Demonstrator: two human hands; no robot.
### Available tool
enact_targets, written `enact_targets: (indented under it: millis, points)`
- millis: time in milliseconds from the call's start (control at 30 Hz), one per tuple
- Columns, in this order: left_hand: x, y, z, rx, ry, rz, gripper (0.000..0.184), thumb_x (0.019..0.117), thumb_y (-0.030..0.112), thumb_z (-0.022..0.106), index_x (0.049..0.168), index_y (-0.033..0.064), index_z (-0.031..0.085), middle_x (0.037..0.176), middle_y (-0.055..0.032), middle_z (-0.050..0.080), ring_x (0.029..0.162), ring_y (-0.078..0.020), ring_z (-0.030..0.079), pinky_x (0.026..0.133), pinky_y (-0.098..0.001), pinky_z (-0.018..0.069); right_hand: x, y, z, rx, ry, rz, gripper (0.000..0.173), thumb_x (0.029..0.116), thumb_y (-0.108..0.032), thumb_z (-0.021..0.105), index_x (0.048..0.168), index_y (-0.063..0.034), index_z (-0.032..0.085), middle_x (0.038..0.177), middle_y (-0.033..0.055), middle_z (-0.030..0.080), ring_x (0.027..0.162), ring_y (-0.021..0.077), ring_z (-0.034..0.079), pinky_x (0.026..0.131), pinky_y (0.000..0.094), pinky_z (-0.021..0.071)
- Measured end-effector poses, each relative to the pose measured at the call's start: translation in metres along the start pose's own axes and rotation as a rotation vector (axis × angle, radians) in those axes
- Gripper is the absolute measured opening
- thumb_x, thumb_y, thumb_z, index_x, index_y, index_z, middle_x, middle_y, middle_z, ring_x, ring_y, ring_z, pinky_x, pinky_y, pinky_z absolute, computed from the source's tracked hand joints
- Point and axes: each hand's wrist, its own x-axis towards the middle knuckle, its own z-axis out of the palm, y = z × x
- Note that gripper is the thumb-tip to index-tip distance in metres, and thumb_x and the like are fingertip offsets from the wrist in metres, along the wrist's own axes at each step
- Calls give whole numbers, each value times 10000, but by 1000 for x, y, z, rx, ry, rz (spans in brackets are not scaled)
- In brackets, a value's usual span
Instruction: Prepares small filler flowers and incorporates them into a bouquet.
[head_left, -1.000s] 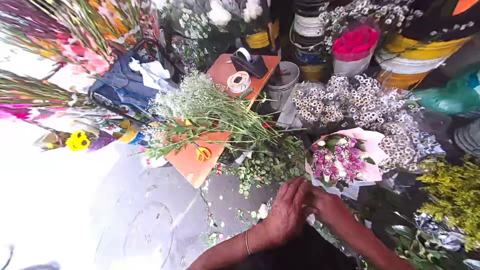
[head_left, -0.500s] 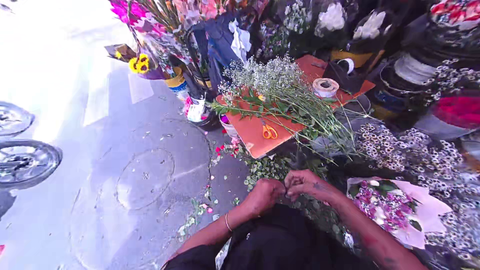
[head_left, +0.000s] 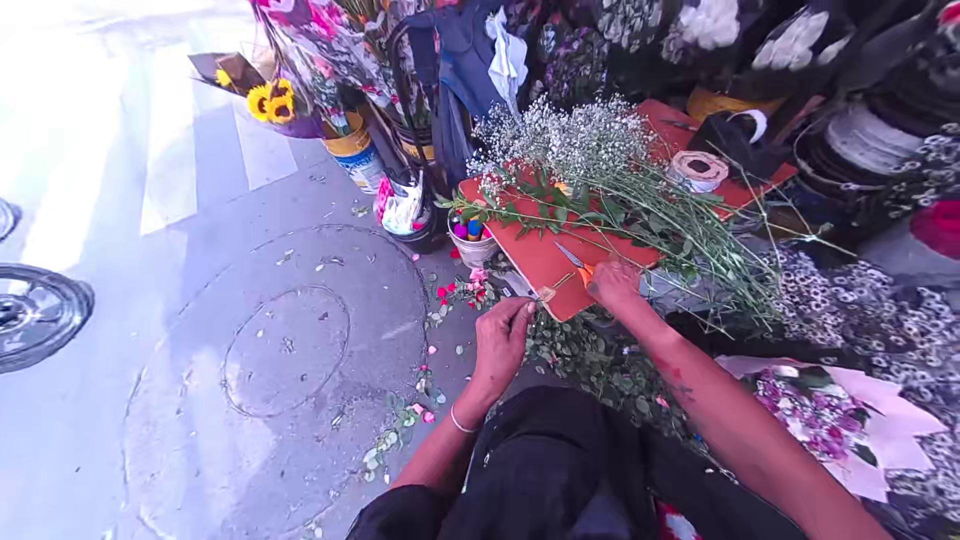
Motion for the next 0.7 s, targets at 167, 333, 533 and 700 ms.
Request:
enact_targets:
  millis: [167,333,533,700]
  points:
    - [21,-14,-4,-454,-39,-154,195,1025,80,557,1021,-8,731,790,24,689,602,13,539,551,-157,447,-33,60,29,469,-28,-81,263,894,-222,725,994,21,726,979,210,710,920,337,689,772,546,545]
    - [32,-16,4,-699,-99,-273,197,1020,37,536,993,-6,726,750,30,677,568,20,517,520,-143,423,-135,84,81,1739,-433,-206,171,893,-113,680,1048,-76,742,930,45,738,796,110,698,731,252,590]
    - [32,-13,26,-720,-228,-229,186,1015,43,549,991,-6,727,752,40,671,578,24,510,529,-143,418,-163,70,45,1033,-89,-212,428,806,-507,764,1026,-147,695,880,-83,701,776,8,642,698,220,527]
    - [34,-16,27,-690,-271,-208,189,1016,50,548,989,1,729,750,47,666,577,23,512,526,-147,418,-158,64,30,847,-40,-205,471,788,-562,768,962,-131,695,825,-52,677,738,38,619,683,283,501]
